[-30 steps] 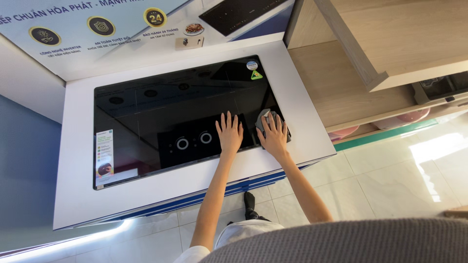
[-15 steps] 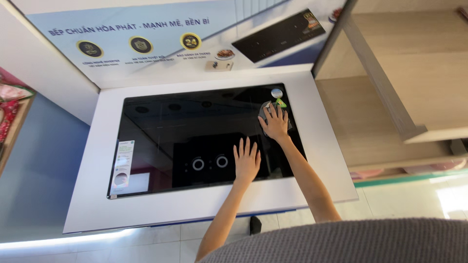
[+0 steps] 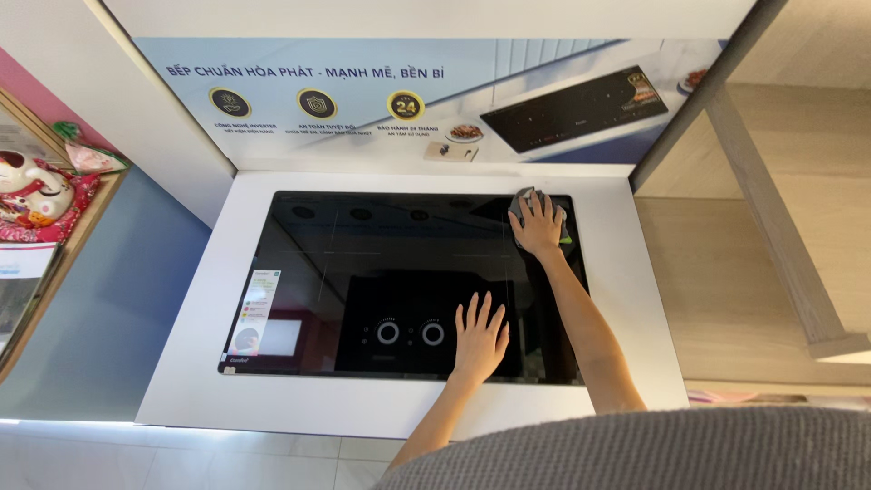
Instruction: The person wipes the surface of several glass cooktops with a cloth.
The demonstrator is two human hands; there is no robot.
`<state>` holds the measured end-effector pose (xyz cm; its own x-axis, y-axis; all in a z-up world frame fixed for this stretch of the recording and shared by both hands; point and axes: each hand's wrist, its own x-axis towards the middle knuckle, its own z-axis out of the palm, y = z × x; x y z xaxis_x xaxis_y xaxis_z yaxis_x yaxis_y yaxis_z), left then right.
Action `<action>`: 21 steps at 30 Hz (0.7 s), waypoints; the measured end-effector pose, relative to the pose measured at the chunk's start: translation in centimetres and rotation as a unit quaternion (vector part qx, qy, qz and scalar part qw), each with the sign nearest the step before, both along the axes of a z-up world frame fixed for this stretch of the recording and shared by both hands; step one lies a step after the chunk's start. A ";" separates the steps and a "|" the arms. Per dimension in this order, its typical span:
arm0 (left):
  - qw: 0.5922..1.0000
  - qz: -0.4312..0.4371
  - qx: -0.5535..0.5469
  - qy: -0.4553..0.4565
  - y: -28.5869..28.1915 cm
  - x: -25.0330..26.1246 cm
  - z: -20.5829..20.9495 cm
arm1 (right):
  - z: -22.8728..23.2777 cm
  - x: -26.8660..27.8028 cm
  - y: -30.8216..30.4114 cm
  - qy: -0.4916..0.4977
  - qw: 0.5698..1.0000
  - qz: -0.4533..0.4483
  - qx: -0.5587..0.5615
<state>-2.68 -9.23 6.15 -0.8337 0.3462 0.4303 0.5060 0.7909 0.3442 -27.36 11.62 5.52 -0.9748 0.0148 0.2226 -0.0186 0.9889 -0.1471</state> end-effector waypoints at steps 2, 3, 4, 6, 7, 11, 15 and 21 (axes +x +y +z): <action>1.000 -0.002 0.004 0.003 0.0 0.1 0.1 | -0.3 0.7 0.0 0.019 1.000 0.004 0.002; 1.000 -0.002 0.010 0.007 0.1 0.1 0.2 | -0.4 1.1 -0.2 0.022 1.000 0.000 0.007; 1.000 -0.002 0.017 0.011 0.1 0.1 0.3 | -0.3 1.5 -0.3 0.025 1.000 -0.004 0.012; 0.999 -0.005 0.035 0.008 -0.1 0.1 0.3 | -0.6 3.0 -0.7 0.024 1.000 -0.007 0.006; 0.999 -0.004 0.054 0.003 -0.2 0.1 0.2 | -0.8 3.9 -0.9 0.021 1.000 -0.007 0.001; 0.996 -0.013 0.091 0.002 -0.3 -0.2 -0.6 | -2.0 8.6 -1.4 0.069 0.997 0.014 -0.010; 0.987 -0.005 0.161 -0.015 -0.2 -0.4 -1.9 | -3.0 14.8 -2.4 0.138 0.990 0.016 0.017; 0.992 -0.008 0.122 -0.011 -0.4 -2.9 -3.3 | -1.8 24.6 -4.1 0.151 0.988 0.020 -0.003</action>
<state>-5.60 -9.62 2.90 -0.8390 0.2471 0.4848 0.5079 0.6753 0.5348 -2.81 7.47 3.73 -0.8641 -0.0202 0.5030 -0.1013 0.9857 -0.1345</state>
